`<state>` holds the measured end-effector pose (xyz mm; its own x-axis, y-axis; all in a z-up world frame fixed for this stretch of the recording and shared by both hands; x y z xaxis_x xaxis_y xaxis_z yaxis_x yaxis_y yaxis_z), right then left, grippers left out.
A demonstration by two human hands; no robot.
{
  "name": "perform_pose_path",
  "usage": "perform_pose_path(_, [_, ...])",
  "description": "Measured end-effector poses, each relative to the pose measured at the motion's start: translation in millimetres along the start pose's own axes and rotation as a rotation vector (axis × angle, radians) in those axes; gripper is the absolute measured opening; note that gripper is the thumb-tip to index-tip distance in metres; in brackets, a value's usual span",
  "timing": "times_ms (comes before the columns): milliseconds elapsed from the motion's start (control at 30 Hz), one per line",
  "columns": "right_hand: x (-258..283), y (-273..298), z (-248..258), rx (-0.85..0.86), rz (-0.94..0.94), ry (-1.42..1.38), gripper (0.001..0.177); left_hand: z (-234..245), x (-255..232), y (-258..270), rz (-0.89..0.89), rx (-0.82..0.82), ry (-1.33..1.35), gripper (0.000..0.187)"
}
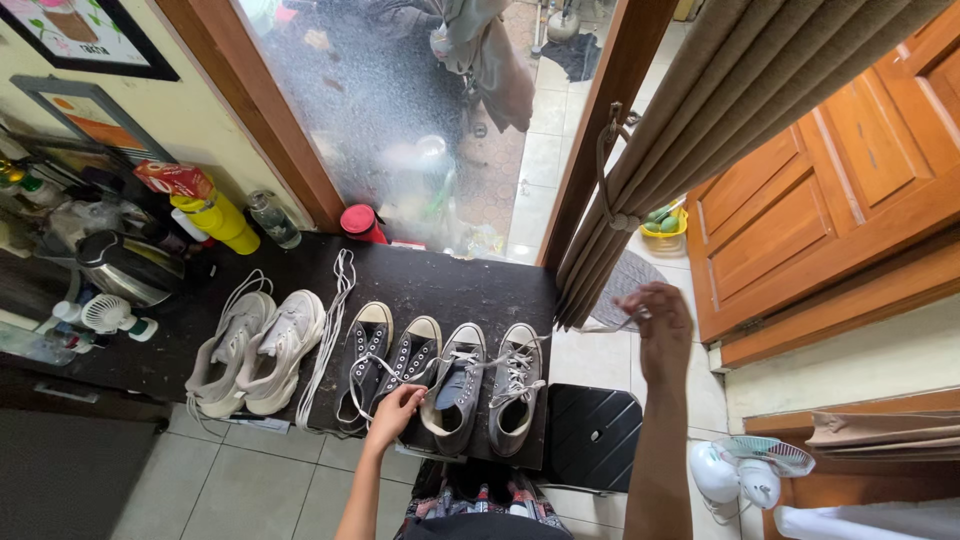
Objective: The person unlaces a pair of black canvas shoes and then relaces them. They remove the laces, thread them back through the eyelets, and tie the laces into a knot.
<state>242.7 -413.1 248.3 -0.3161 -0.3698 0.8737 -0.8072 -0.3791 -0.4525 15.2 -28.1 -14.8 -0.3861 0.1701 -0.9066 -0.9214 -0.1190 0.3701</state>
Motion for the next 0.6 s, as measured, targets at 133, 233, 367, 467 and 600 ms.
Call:
perform_pose_path(133, [-49, 10, -4, 0.108, -0.302, 0.099, 0.028, -7, -2, -8, 0.08, -0.123, -0.134, 0.034])
perform_pose_path(233, [-101, 25, -18, 0.226, -0.523, 0.147, 0.03, -7, -10, -21, 0.027, -0.27, -0.358, 0.034])
perform_pose_path(367, [-161, 45, -37, 0.446, -0.577, 0.413, 0.031, -15, -7, -50, 0.225, 0.039, -0.114, 0.042])
perform_pose_path(467, [-207, 67, -52, 0.536, -0.912, 0.484, 0.03, -24, -13, -63, 0.097, 0.099, 0.217, 0.049])
perform_pose_path(600, [-253, 93, -87, 0.807, -0.813, 0.85, 0.031, -28, -11, -74, 0.083, -0.014, 0.594, 0.049])
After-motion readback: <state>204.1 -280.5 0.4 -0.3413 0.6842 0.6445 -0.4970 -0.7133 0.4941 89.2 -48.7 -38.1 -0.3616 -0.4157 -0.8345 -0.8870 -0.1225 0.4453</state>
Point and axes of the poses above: each hand's wrist, its own y-axis away from the middle knuckle, its own z-axis out of the back of the hand, x = y × z, the point moved 3 cm from there along -y, towards the middle knuckle, and after that the axes turned 15 degrees about x, right-handed, at the moved point
